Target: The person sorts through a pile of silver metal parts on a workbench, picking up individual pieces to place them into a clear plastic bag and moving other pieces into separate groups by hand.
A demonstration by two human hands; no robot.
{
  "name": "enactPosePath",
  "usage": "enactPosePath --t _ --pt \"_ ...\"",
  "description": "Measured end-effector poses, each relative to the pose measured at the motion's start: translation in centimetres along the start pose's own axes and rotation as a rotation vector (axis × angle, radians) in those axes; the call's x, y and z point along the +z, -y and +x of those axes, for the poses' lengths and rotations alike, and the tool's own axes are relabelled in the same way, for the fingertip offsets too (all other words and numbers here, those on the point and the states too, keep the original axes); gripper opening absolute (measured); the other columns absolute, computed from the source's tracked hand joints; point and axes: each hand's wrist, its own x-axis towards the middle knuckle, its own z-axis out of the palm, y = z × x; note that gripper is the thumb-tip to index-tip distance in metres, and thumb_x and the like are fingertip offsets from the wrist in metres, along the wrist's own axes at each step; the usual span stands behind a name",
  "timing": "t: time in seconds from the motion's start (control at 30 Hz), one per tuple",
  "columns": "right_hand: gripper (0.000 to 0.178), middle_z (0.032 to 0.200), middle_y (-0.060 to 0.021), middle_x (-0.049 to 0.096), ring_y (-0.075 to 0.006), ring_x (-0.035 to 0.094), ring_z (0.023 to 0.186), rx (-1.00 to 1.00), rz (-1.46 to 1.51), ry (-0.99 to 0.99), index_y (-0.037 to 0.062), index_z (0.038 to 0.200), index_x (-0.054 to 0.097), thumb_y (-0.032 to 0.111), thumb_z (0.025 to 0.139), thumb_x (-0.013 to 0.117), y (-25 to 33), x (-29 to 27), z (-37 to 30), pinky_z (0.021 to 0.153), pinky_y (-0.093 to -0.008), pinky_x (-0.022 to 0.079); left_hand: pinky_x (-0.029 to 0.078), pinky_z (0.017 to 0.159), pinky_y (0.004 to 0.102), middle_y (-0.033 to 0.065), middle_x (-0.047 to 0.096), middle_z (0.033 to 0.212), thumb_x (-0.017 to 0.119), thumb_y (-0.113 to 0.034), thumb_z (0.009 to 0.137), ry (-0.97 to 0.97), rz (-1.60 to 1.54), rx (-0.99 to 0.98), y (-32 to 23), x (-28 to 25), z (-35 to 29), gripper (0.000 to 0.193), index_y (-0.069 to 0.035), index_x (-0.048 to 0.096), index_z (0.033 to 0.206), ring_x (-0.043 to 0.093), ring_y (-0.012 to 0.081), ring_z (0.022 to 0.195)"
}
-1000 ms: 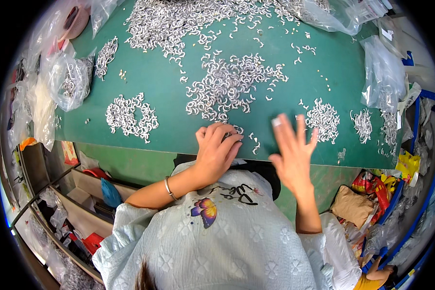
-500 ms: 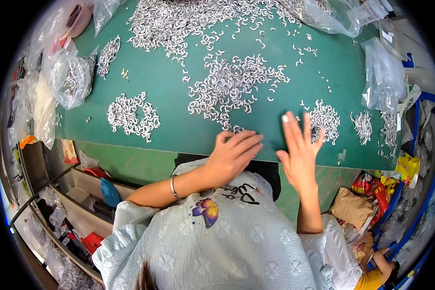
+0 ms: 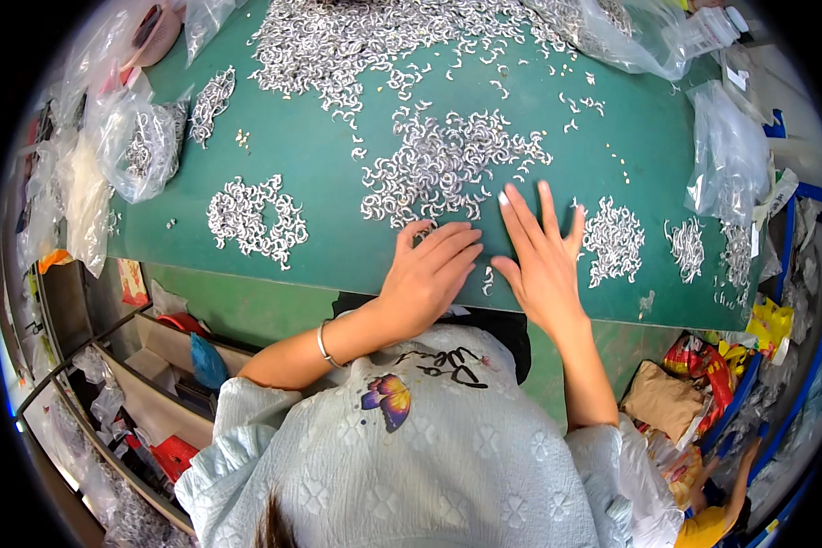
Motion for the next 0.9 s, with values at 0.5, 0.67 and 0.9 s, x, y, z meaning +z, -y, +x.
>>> enactPosePath --t 0.5,0.67,0.9 --pt "0.082 0.156 -0.0020 0.031 -0.0354 0.020 0.146 0.047 -0.024 0.106 0.0070 0.145 0.040 0.033 0.076 0.074 0.6 -1.4 -3.4 0.108 -0.0708 0.013 0.029 0.104 0.0461 0.0099 0.059 0.129 0.063 0.003 0.083 -0.023 0.013 -0.131 0.9 -0.6 -0.3 0.035 -0.001 0.061 0.118 0.054 0.0252 0.122" --pt "0.078 0.155 -0.0015 0.032 -0.0352 0.019 0.146 -0.023 0.063 0.079 0.0070 0.143 0.043 0.033 0.076 0.074 2.2 -0.4 -1.1 0.108 -0.0708 0.014 0.028 0.104 0.0489 0.0102 0.058 0.131 0.062 0.002 0.081 0.031 0.068 -0.107 0.5 -0.3 0.1 0.040 -0.001 0.061 0.120 0.051 0.0258 0.127" --pt "0.073 0.154 -0.0016 0.034 -0.0349 0.018 0.147 0.008 0.047 0.047 0.0062 0.141 0.046 0.034 0.078 0.072 0.7 -0.9 -2.8 0.109 -0.0703 0.011 0.026 0.106 0.0528 0.0106 0.055 0.135 0.058 0.005 0.078 0.071 0.043 -0.065 0.8 -1.3 0.4 0.044 0.000 0.060 0.122 0.047 0.0273 0.131"
